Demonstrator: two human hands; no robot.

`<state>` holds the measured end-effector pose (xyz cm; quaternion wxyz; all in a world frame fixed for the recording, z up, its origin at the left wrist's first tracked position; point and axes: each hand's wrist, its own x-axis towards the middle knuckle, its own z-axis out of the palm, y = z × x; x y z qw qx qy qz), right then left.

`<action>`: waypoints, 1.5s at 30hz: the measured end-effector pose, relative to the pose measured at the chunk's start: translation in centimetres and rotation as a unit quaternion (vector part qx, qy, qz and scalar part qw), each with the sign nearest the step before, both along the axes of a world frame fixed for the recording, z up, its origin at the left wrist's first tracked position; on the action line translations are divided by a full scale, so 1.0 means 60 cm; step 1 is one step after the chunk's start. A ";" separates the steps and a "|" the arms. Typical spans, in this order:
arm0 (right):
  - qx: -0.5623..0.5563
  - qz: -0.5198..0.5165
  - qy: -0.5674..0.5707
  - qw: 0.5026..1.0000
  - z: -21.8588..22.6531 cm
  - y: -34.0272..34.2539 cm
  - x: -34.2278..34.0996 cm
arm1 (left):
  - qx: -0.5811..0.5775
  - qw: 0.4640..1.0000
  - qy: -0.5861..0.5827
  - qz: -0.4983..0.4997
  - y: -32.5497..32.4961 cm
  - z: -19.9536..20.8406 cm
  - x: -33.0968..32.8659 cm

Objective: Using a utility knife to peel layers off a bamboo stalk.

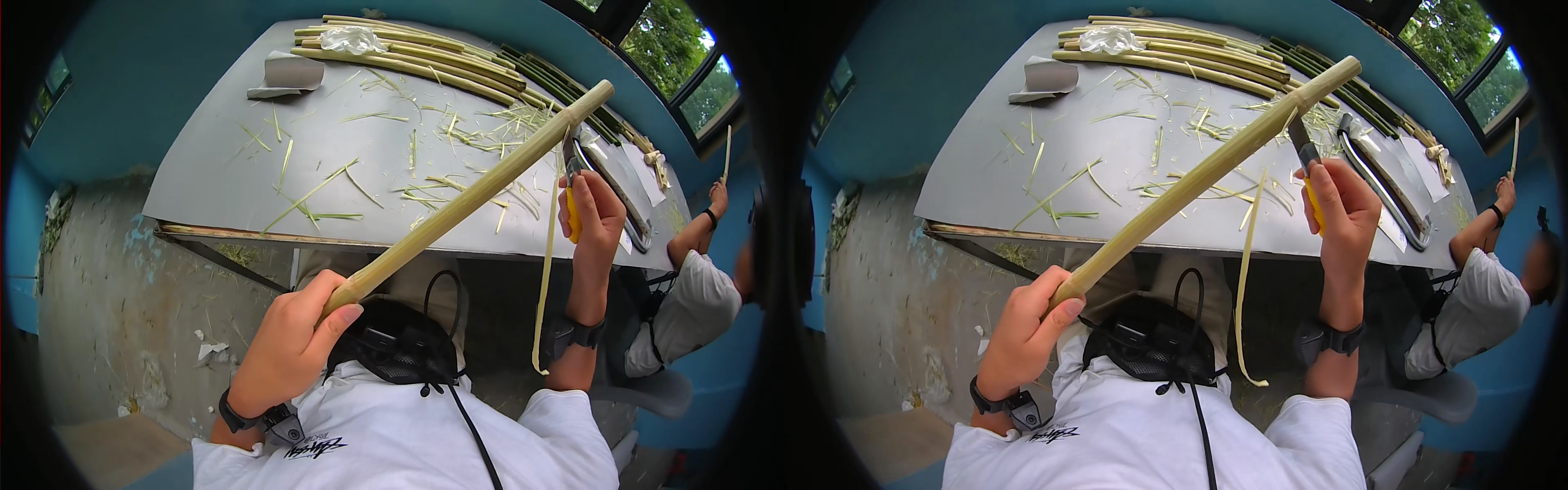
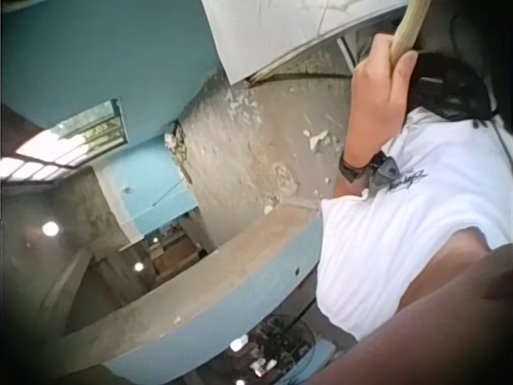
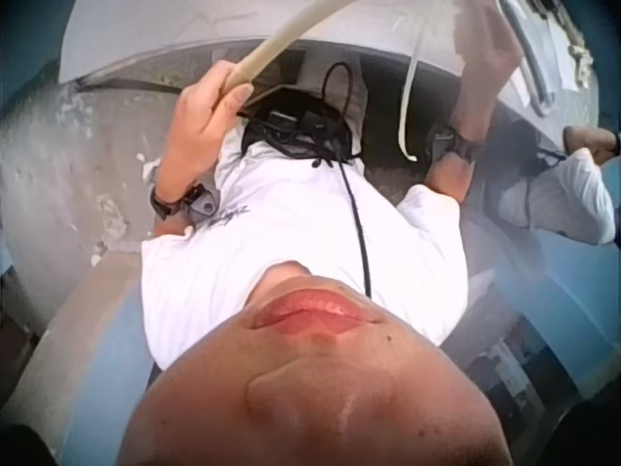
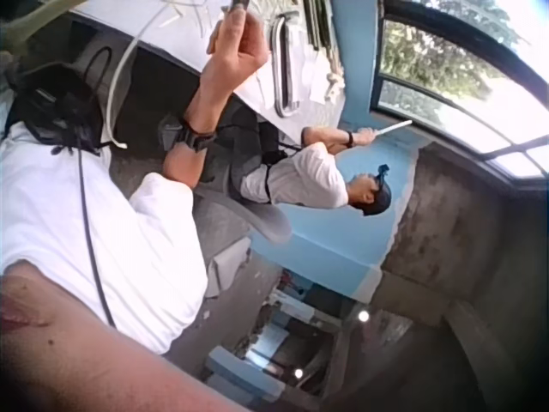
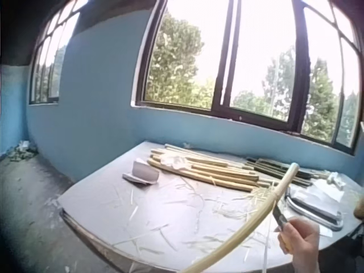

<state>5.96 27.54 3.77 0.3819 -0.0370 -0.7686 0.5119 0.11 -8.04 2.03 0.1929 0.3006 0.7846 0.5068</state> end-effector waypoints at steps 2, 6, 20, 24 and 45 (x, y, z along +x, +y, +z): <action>0.000 0.009 -0.019 1.000 -0.002 0.004 0.003 | -0.006 1.000 -0.004 0.000 -0.004 0.007 -0.001; 0.000 0.027 -0.068 0.997 -0.003 -0.009 0.008 | -0.014 1.000 0.001 0.011 -0.003 0.001 -0.005; 0.022 0.090 -0.068 0.993 0.020 -0.049 0.003 | 0.012 0.995 0.059 0.081 0.004 -0.030 -0.013; -0.018 0.081 -0.022 0.996 0.015 -0.068 -0.028 | 0.000 0.993 0.074 0.096 0.002 -0.035 -0.008; 0.038 -0.012 -0.024 0.999 0.009 -0.086 -0.045 | 0.045 0.955 0.216 0.197 -0.021 -0.076 -0.024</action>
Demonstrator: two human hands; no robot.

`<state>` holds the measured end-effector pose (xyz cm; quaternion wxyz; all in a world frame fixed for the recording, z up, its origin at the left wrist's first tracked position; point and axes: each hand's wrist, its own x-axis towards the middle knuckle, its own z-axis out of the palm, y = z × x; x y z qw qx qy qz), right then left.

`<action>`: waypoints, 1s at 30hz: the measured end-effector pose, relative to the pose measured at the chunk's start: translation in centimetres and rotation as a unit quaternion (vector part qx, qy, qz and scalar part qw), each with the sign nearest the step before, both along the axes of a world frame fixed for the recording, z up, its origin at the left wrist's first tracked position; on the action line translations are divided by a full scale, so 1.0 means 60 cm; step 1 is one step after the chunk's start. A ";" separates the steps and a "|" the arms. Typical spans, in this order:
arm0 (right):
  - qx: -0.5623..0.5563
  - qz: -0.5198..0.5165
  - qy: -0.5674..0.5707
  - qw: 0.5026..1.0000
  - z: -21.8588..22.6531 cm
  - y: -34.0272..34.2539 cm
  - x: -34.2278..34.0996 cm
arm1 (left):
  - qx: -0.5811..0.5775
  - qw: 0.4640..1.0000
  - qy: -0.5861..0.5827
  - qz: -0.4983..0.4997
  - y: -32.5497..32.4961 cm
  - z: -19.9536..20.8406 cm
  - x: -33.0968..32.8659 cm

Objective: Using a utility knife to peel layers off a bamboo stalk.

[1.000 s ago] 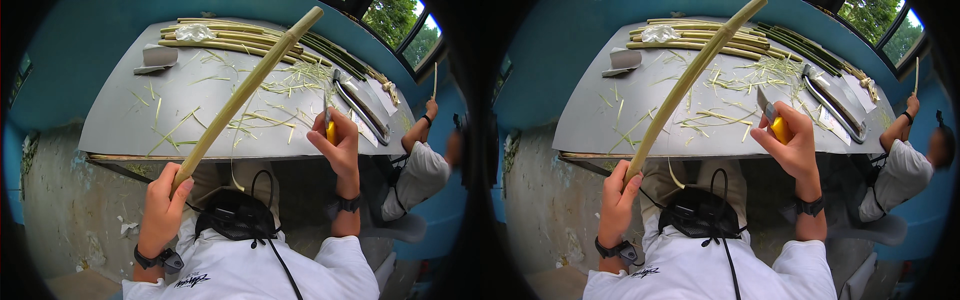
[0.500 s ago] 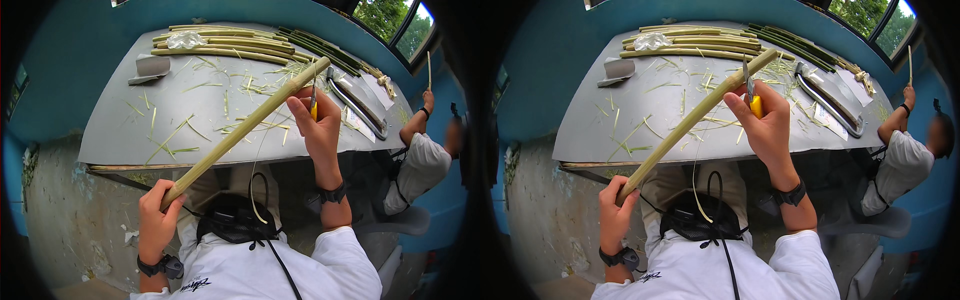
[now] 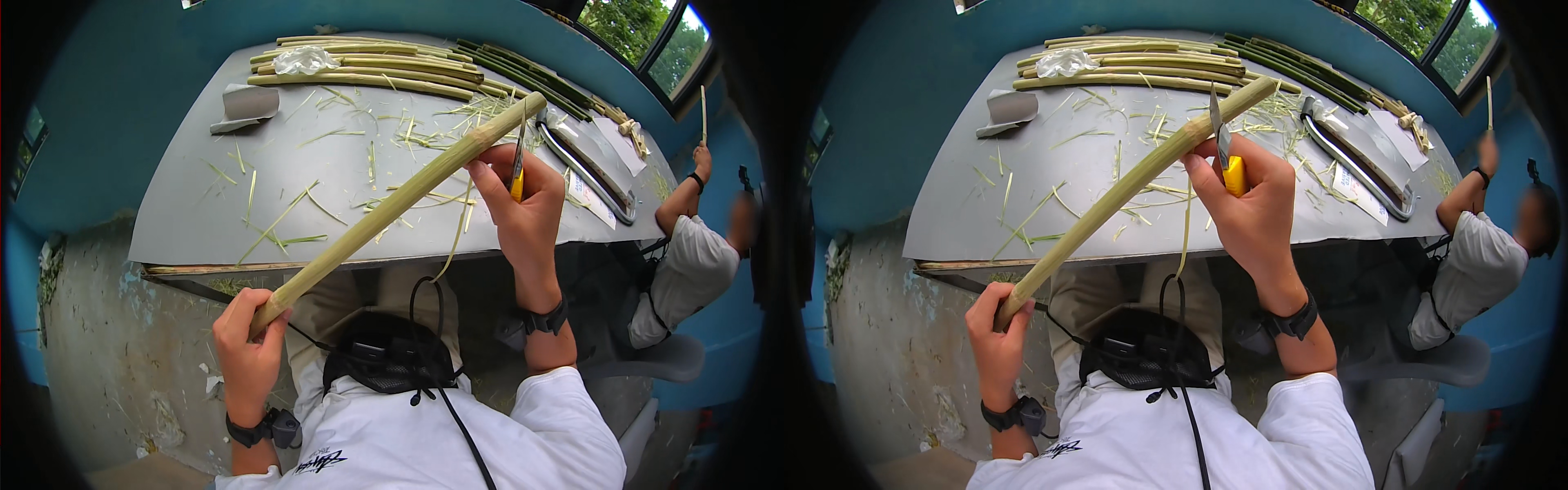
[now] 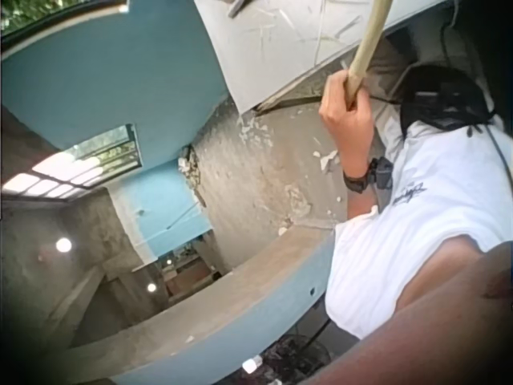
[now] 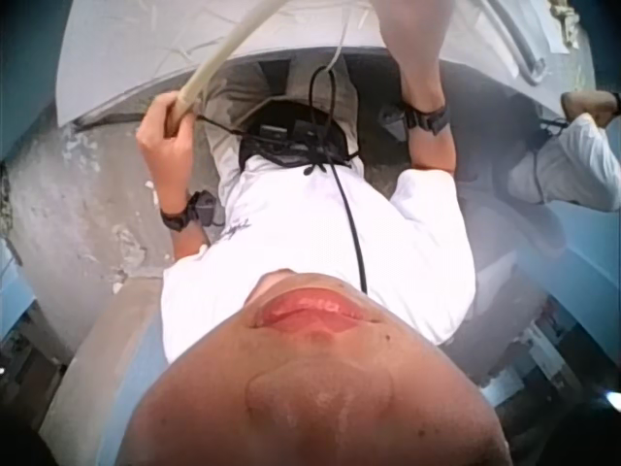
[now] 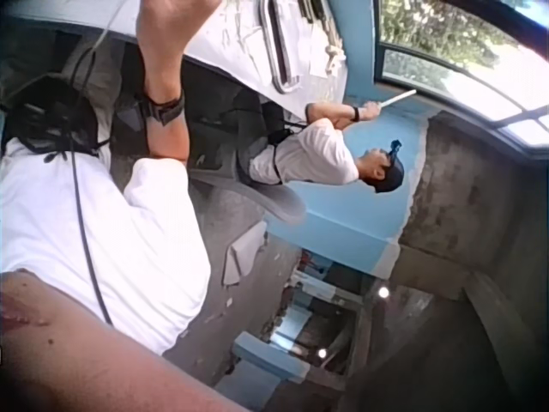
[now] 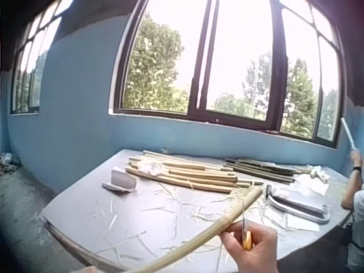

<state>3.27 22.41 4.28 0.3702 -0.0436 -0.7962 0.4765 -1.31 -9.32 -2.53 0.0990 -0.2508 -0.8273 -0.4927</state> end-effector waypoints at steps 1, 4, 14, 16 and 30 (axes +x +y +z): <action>0.009 0.005 0.007 1.000 0.001 0.005 0.000 | 0.001 1.000 0.001 0.001 0.000 0.002 0.000; -0.009 0.038 0.024 0.999 -0.001 0.013 -0.001 | 0.000 1.000 -0.008 -0.003 -0.004 0.006 -0.001; 0.039 0.100 -0.056 0.993 0.015 0.049 -0.001 | 0.009 0.994 -0.098 -0.046 -0.025 0.011 -0.015; 0.028 0.149 -0.066 0.986 0.016 0.056 0.001 | 0.021 0.993 -0.104 -0.050 -0.027 0.012 -0.018; 0.000 -0.108 0.261 0.959 0.095 0.222 0.054 | 0.172 0.913 -0.338 -0.153 -0.011 0.032 -0.010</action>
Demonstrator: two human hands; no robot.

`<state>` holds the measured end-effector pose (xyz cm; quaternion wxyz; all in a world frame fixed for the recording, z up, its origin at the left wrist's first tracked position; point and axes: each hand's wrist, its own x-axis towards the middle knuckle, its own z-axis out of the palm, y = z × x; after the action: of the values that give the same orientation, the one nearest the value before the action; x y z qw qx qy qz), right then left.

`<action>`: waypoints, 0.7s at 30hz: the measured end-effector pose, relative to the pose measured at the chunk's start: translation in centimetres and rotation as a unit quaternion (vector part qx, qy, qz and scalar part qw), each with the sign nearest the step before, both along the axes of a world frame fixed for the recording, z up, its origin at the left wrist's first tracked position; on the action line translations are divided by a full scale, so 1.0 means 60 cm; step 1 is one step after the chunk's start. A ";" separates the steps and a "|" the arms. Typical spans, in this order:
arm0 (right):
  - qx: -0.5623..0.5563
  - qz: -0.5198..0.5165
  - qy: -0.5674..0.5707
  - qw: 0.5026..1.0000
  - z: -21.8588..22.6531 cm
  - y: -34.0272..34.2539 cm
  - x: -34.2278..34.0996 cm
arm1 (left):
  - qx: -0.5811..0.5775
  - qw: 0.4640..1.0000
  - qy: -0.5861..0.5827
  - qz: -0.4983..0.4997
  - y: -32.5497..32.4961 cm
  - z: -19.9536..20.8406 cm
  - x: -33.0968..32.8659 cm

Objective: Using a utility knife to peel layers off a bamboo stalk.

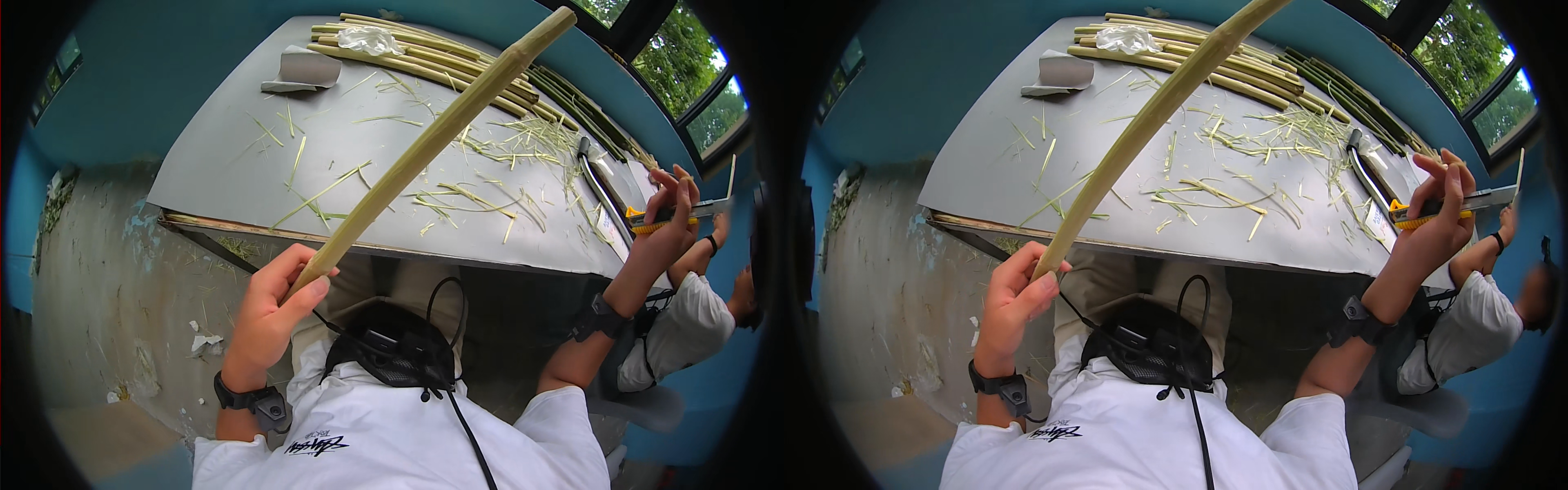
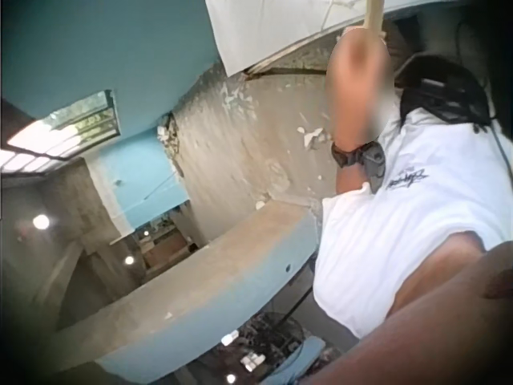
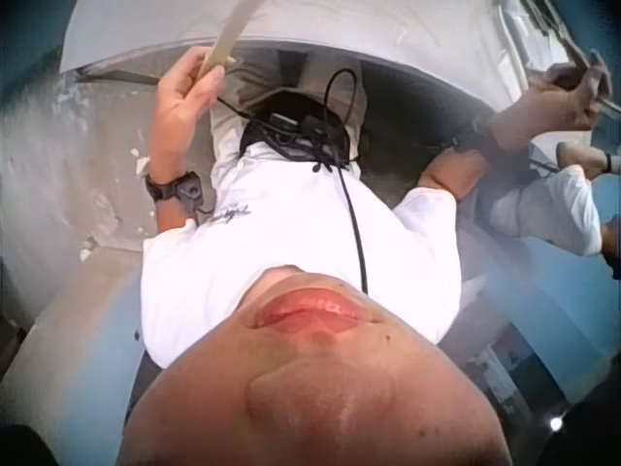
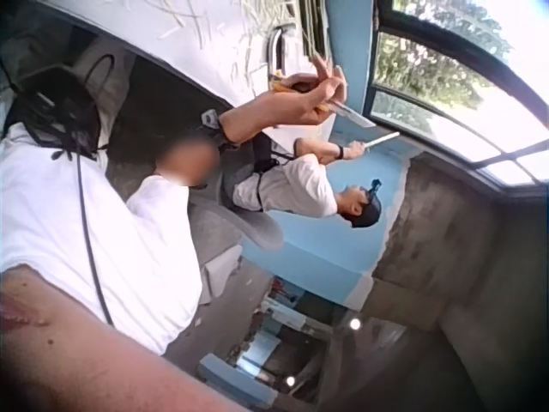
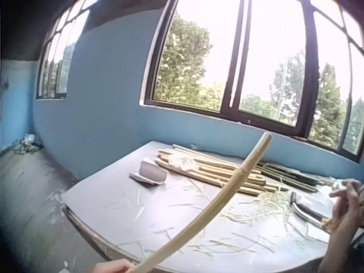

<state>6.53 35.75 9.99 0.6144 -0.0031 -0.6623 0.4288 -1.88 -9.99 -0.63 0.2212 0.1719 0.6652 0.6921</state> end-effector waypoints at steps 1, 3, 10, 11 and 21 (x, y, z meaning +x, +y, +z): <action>0.000 0.006 -0.002 1.000 -0.005 -0.014 -0.005 | 0.028 0.999 -0.034 -0.019 0.008 0.000 0.002; 0.033 -0.016 -0.132 0.991 -0.017 -0.052 -0.015 | 0.068 0.994 -0.065 -0.062 0.028 -0.001 0.004; 0.059 0.093 -0.207 0.972 -0.074 -0.170 -0.029 | 0.100 0.987 -0.077 -0.094 0.083 0.004 0.011; 0.060 0.109 -0.199 0.972 -0.073 -0.177 -0.033 | 0.098 0.988 -0.076 -0.089 0.083 0.006 0.012; 0.054 0.045 -0.111 0.991 -0.051 -0.165 -0.084 | 0.058 0.992 -0.072 -0.089 0.078 -0.011 0.018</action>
<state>1.49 25.82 6.92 0.5161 0.0124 -0.7484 0.4163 -0.81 -5.30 -1.30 0.3190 0.1923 0.5885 0.7176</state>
